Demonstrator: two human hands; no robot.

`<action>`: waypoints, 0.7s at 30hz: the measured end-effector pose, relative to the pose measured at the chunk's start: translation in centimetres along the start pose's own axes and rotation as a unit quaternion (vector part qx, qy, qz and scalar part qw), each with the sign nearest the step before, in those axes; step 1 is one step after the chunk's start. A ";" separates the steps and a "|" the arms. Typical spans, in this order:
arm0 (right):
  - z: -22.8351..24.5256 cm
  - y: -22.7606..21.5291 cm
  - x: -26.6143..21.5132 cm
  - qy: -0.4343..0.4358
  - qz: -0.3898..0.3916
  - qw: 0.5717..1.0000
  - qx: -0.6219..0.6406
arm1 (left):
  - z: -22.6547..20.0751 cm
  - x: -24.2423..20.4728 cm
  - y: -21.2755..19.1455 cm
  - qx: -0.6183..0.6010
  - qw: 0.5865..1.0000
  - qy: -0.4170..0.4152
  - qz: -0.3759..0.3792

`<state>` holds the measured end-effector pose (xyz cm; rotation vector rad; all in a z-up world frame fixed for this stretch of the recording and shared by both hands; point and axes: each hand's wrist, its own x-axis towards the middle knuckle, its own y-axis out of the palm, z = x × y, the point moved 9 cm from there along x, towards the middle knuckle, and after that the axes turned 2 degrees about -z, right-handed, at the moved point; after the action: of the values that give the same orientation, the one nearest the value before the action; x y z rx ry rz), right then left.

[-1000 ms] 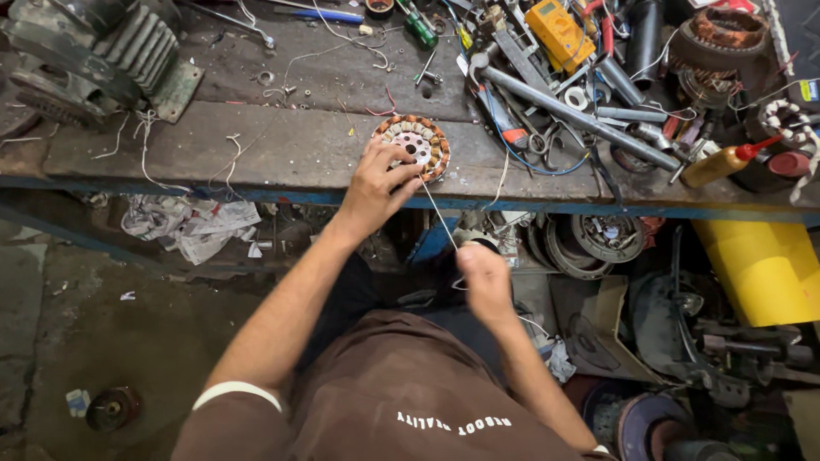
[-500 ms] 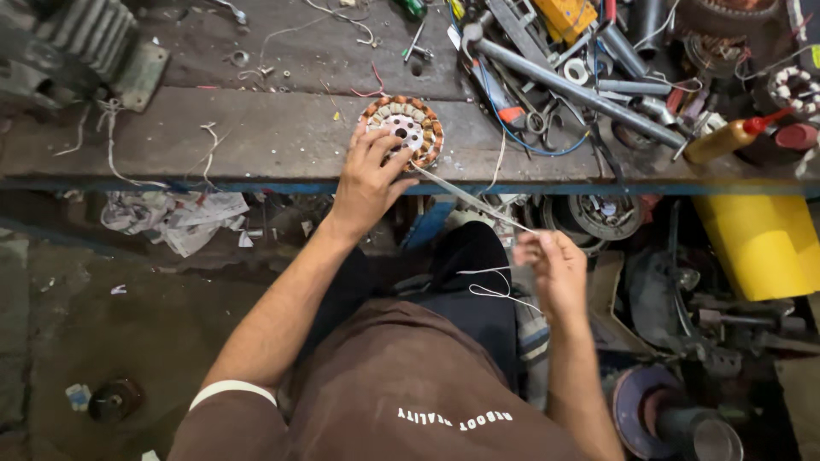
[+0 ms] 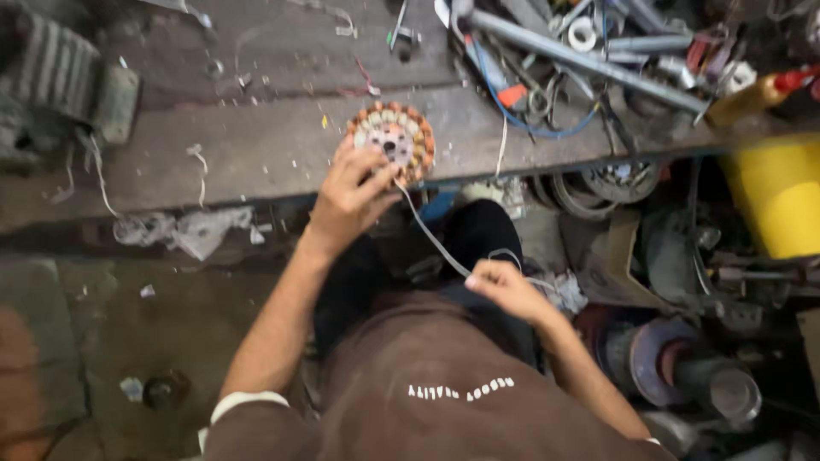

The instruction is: The person is winding a white wire around the slots of a motor stator by hand. They repeatedly pull the wire through the slots and adjust its position to secure it.

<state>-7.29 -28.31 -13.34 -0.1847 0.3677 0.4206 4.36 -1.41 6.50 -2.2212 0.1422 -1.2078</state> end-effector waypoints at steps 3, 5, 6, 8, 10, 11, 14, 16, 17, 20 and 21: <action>0.6 3.4 2.0 0.005 0.086 0.996 -0.015 | 0.1 -0.1 0.2 0.009 1.000 -0.002 -0.001; 0.6 4.8 3.4 0.012 0.132 0.991 -0.017 | 0.4 -0.4 0.3 0.010 1.000 -0.013 -0.001; 0.5 4.8 4.3 0.012 0.138 0.990 -0.036 | 0.6 -0.4 0.4 0.009 1.000 -0.019 -0.004; -0.1 4.7 5.6 0.019 0.152 0.986 -0.071 | 0.9 -0.4 0.7 0.008 0.999 -0.033 -0.009; -0.9 4.7 6.7 0.019 0.165 0.984 -0.062 | 0.9 -0.4 0.9 0.010 0.999 -0.045 -0.014; -1.3 4.9 7.6 0.015 0.170 0.984 -0.056 | 1.1 -0.2 1.0 0.011 0.999 -0.045 -0.005; -4.5 5.9 8.2 0.086 0.180 0.979 -0.042 | 1.2 -0.1 1.3 0.013 0.999 -0.044 0.023; -6.0 6.7 8.3 0.071 0.177 0.980 -0.057 | 1.5 -0.3 1.4 0.024 0.998 -0.042 0.030; -7.0 6.7 7.8 0.065 0.170 0.981 -0.065 | 1.3 -0.3 1.8 0.042 0.998 -0.027 0.023; -9.7 7.6 7.1 0.071 0.175 0.982 0.021 | 0.9 -0.5 2.4 0.129 0.991 0.017 -0.012; -10.2 7.3 7.1 0.062 0.181 0.981 0.019 | 0.6 -0.5 2.6 0.167 0.985 0.025 -0.032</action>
<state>-7.59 -21.69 -26.16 -0.1058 0.5354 0.7617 5.04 -3.09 4.44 -1.9161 -0.1069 -1.2227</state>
